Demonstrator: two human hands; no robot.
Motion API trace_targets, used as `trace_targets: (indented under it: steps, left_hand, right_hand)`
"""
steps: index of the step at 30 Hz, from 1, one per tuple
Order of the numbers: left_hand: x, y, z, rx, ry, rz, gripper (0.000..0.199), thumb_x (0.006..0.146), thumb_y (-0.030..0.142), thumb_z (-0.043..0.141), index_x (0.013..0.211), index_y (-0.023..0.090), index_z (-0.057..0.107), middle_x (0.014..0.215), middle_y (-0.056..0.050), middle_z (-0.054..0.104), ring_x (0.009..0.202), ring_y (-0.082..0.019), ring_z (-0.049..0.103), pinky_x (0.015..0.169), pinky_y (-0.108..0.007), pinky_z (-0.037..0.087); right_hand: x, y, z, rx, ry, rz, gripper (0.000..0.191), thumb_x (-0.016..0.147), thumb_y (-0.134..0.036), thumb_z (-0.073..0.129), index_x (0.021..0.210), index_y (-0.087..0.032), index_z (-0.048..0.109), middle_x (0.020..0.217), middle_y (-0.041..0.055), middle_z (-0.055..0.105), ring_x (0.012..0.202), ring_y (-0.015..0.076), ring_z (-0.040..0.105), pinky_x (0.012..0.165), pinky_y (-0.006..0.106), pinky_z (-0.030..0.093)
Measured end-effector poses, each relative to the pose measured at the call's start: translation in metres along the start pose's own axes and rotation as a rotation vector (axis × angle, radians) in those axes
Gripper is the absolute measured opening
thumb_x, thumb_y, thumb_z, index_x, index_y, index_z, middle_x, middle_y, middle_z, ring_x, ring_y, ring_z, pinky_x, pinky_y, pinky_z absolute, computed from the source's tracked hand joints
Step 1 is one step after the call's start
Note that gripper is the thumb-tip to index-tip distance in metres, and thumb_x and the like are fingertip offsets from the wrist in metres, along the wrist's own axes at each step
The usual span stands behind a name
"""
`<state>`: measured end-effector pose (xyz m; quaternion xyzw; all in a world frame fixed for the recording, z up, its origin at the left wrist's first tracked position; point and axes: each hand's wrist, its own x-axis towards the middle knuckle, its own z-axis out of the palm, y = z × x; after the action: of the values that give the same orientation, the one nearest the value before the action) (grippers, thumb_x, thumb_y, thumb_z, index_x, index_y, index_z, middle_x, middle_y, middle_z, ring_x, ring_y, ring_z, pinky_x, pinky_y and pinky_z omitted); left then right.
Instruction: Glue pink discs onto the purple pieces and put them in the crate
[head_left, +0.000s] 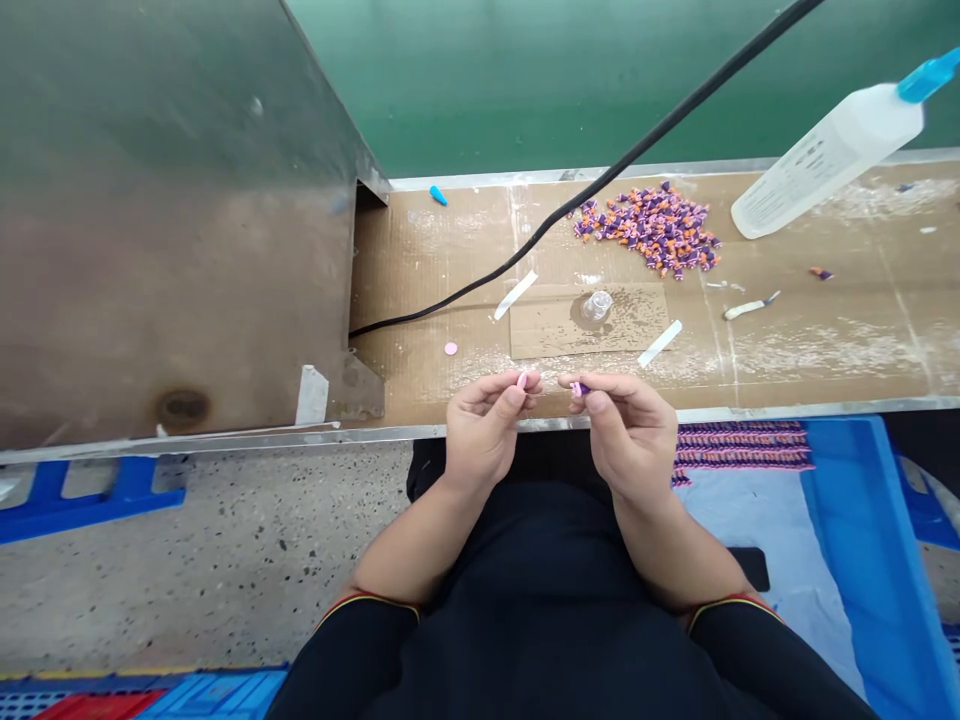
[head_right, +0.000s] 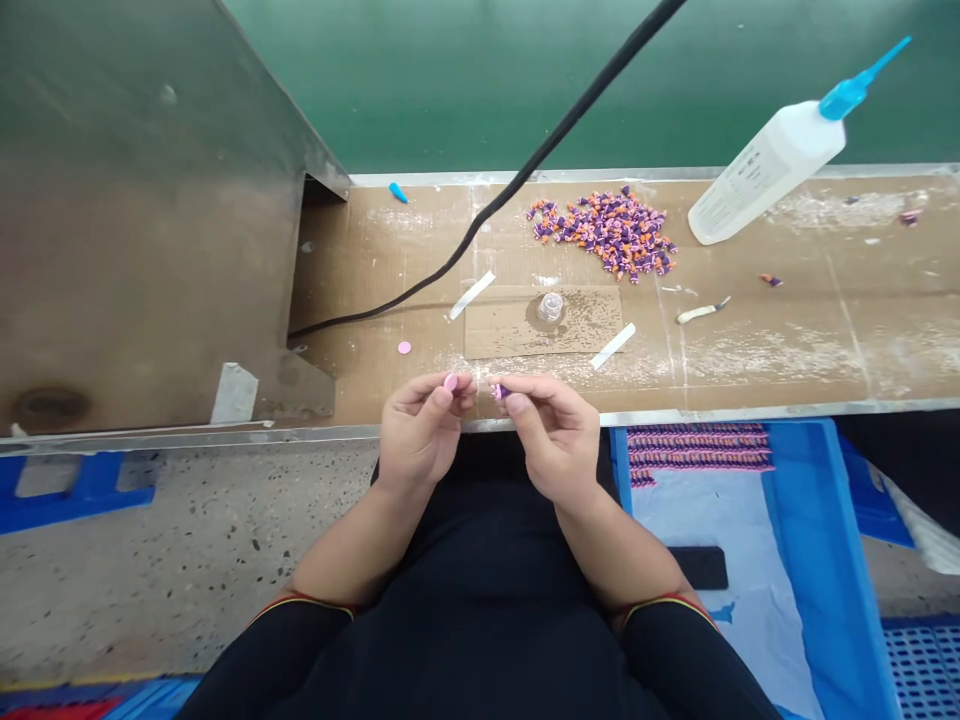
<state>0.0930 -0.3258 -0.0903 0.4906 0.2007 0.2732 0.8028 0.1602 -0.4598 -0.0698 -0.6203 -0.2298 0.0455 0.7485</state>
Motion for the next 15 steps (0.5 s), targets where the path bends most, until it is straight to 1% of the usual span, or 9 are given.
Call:
trace_targets:
  steps: [2,3,5,7,9,12,15]
  left_hand:
    - [-0.001,-0.004,0.004,-0.137,-0.001,-0.167,0.036,0.075,0.057,0.103,0.091,0.029,0.088,0.096,-0.005,0.086,0.08,-0.015,0.08,0.074,-0.024,0.068]
    - [-0.001,-0.005,0.005,-0.177,-0.008,-0.216,0.037,0.073,0.057,0.104,0.089,0.028,0.088,0.097,-0.005,0.086,0.079,-0.014,0.078,0.076,-0.025,0.068]
    - [-0.003,-0.006,0.008,-0.23,-0.027,-0.27,0.033,0.073,0.054,0.105,0.087,0.029,0.087,0.096,-0.003,0.085,0.079,-0.013,0.077,0.081,-0.027,0.069]
    - [-0.004,-0.006,0.011,-0.247,-0.042,-0.28,0.03,0.074,0.052,0.104,0.086,0.03,0.087,0.094,-0.002,0.085,0.081,-0.013,0.078,0.084,-0.027,0.07]
    - [-0.005,-0.006,0.013,-0.234,-0.046,-0.269,0.031,0.074,0.053,0.104,0.085,0.03,0.087,0.093,-0.003,0.085,0.082,-0.014,0.079,0.083,-0.027,0.07]
    - [-0.006,-0.007,0.015,-0.186,-0.033,-0.245,0.034,0.074,0.058,0.103,0.087,0.029,0.088,0.094,-0.004,0.085,0.081,-0.016,0.08,0.082,-0.029,0.07]
    - [-0.007,-0.009,0.014,-0.15,-0.016,-0.215,0.036,0.075,0.059,0.102,0.088,0.028,0.088,0.095,-0.005,0.085,0.083,-0.016,0.08,0.086,-0.029,0.07]
  right_hand:
    - [0.001,0.002,0.003,-0.097,0.001,-0.084,0.01,0.105,-0.029,0.077,0.113,-0.031,0.082,0.105,0.0031,0.086,0.093,0.0221,0.084,0.077,0.037,0.073]
    - [0.002,0.003,0.005,-0.139,-0.008,-0.132,0.012,0.104,-0.026,0.077,0.114,-0.031,0.082,0.105,0.0033,0.086,0.093,0.0226,0.084,0.078,0.038,0.072]
    - [0.003,0.005,0.008,-0.21,-0.013,-0.232,0.018,0.104,-0.021,0.074,0.116,-0.032,0.081,0.104,0.0033,0.086,0.092,0.0227,0.083,0.078,0.041,0.071]
    - [0.003,0.007,0.01,-0.26,-0.006,-0.303,0.023,0.103,-0.016,0.072,0.117,-0.033,0.081,0.103,0.0034,0.086,0.09,0.0225,0.082,0.079,0.042,0.07]
    - [0.003,0.009,0.012,-0.288,0.005,-0.333,0.023,0.102,-0.015,0.073,0.116,-0.032,0.079,0.101,0.0033,0.086,0.088,0.0225,0.081,0.078,0.043,0.069]
    - [0.003,0.011,0.013,-0.324,0.026,-0.325,0.019,0.101,-0.017,0.073,0.112,-0.032,0.078,0.097,0.0027,0.085,0.084,0.023,0.081,0.074,0.042,0.069]
    - [0.003,0.011,0.012,-0.333,0.04,-0.313,0.016,0.099,-0.018,0.074,0.107,-0.031,0.079,0.094,0.0021,0.085,0.083,0.0235,0.082,0.073,0.042,0.069]
